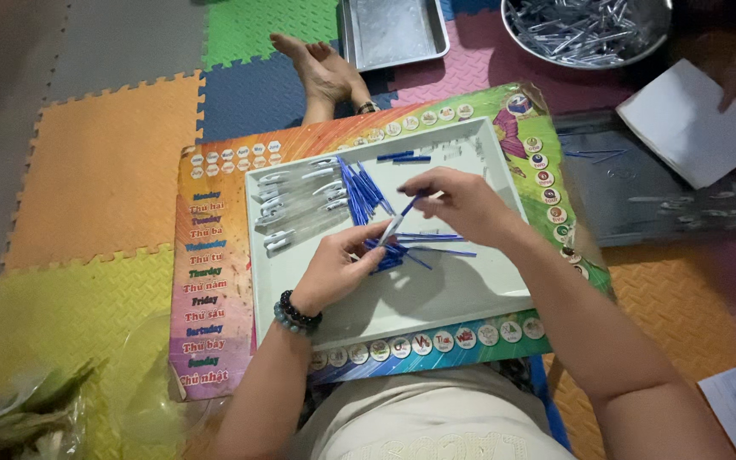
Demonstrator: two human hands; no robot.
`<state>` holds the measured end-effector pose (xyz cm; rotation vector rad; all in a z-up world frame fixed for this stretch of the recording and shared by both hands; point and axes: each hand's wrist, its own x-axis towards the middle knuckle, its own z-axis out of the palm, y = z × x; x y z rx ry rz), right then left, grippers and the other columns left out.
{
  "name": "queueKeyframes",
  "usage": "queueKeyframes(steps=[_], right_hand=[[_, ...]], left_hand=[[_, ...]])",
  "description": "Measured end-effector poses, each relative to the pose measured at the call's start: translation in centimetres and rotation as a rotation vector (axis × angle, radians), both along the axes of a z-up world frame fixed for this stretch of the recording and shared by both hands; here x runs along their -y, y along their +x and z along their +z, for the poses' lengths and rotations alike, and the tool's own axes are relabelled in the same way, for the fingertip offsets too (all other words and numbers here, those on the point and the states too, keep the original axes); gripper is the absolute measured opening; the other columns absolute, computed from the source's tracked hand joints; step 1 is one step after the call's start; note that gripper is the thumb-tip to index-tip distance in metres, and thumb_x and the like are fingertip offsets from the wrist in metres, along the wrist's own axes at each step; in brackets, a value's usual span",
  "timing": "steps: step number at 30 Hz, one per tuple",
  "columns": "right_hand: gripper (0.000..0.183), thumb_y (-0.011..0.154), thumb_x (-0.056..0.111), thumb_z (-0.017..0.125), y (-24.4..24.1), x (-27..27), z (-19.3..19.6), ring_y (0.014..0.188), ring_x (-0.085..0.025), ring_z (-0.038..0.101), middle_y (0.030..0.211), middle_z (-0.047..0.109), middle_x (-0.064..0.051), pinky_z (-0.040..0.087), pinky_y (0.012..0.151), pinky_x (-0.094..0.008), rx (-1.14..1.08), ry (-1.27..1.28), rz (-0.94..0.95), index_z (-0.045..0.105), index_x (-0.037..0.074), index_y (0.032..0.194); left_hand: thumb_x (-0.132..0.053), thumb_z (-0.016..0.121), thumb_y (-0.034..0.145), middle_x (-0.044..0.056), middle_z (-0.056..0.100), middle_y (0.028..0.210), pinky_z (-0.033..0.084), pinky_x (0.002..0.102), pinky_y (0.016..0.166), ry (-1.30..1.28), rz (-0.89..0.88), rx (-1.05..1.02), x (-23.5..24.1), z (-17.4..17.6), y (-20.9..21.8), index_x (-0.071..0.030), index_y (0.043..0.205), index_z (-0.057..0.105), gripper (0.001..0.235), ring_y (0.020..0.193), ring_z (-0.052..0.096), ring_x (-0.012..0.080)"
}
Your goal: The person sits on a colorful foam mat and assembles blue pens by inserting blue ink cartridges into white pen bodies. They handle the components by hand, placing the assembled pens into a white tray and later transferring them to a larger orange tray.
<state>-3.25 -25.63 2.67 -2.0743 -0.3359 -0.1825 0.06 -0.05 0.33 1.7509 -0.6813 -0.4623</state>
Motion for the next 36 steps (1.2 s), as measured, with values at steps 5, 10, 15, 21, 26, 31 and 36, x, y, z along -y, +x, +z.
queueKeyframes(steps=[5, 10, 15, 21, 26, 31, 36], right_hand=[[0.037, 0.093, -0.01, 0.067, 0.1, 0.1, -0.1, 0.094, -0.026, 0.075, 0.109, 0.073, -0.024, 0.067, 0.082, -0.038, -0.283, 0.629, -0.061, 0.06, -0.008, 0.129], [0.018, 0.092, -0.005, 0.073, 0.8, -0.4, -1.9, 0.081, -0.028, 0.078, 0.092, 0.074, -0.022, 0.069, 0.073, -0.04, -0.303, 0.782, -0.149, 0.065, -0.008, 0.108], [0.016, 0.094, -0.001, 0.072, 0.4, -1.4, -0.9, 0.085, -0.028, 0.079, 0.096, 0.075, -0.022, 0.07, 0.075, -0.041, -0.294, 0.792, -0.097, 0.066, -0.006, 0.108], [0.018, 0.094, 0.006, 0.076, 0.8, -1.4, -3.2, 0.082, -0.025, 0.079, 0.09, 0.076, -0.019, 0.069, 0.073, -0.038, -0.306, 0.756, -0.081, 0.065, -0.003, 0.105], [0.012, 0.1, 0.009, 0.068, 0.1, -1.5, -1.1, 0.084, -0.023, 0.079, 0.092, 0.078, -0.017, 0.068, 0.074, -0.035, -0.289, 0.678, -0.057, 0.069, -0.001, 0.106], [0.015, 0.101, 0.013, 0.068, 0.3, -1.7, -1.7, 0.082, -0.022, 0.079, 0.09, 0.078, -0.016, 0.068, 0.072, -0.033, -0.281, 0.571, -0.028, 0.07, -0.001, 0.106], [0.017, 0.103, 0.014, 0.065, -0.1, -1.8, -0.9, 0.083, -0.021, 0.078, 0.092, 0.078, -0.016, 0.067, 0.074, -0.032, -0.333, 0.538, -0.01, 0.068, -0.003, 0.107]], left_hand=[[-0.005, 0.067, 0.093, 0.016, 0.078, 0.111, 0.062, 0.029, 0.058, -0.033, -0.004, -0.029, 0.0, 0.3, -0.2, -0.015, 0.139, 0.066, 0.046, 0.074, 0.073, 0.0184], [-0.008, 0.068, 0.095, 0.012, 0.079, 0.109, 0.062, 0.026, 0.061, -0.055, -0.01, -0.061, 0.3, 0.1, -0.3, -0.014, 0.138, 0.066, 0.044, 0.075, 0.071, 0.0145], [-0.01, 0.069, 0.095, 0.01, 0.08, 0.106, 0.064, 0.026, 0.061, -0.047, 0.038, -0.07, 0.3, 1.0, -0.6, -0.014, 0.136, 0.068, 0.041, 0.073, 0.073, 0.0138], [-0.012, 0.069, 0.096, 0.011, 0.078, 0.11, 0.063, 0.028, 0.065, -0.009, 0.028, -0.099, 0.5, -0.7, -0.2, -0.012, 0.134, 0.069, 0.038, 0.076, 0.07, 0.0151], [-0.011, 0.068, 0.096, 0.008, 0.08, 0.107, 0.061, 0.024, 0.061, -0.025, 0.099, -0.075, 0.5, 0.1, -0.4, -0.011, 0.132, 0.07, 0.036, 0.071, 0.068, 0.0116], [-0.012, 0.068, 0.097, 0.01, 0.079, 0.107, 0.061, 0.026, 0.06, -0.006, 0.091, -0.047, 0.5, -0.3, -0.4, -0.01, 0.132, 0.07, 0.035, 0.071, 0.069, 0.0132], [-0.011, 0.068, 0.096, 0.008, 0.079, 0.105, 0.061, 0.024, 0.059, -0.008, 0.107, -0.047, 0.5, 0.3, -0.6, -0.01, 0.131, 0.071, 0.035, 0.071, 0.069, 0.0124]])
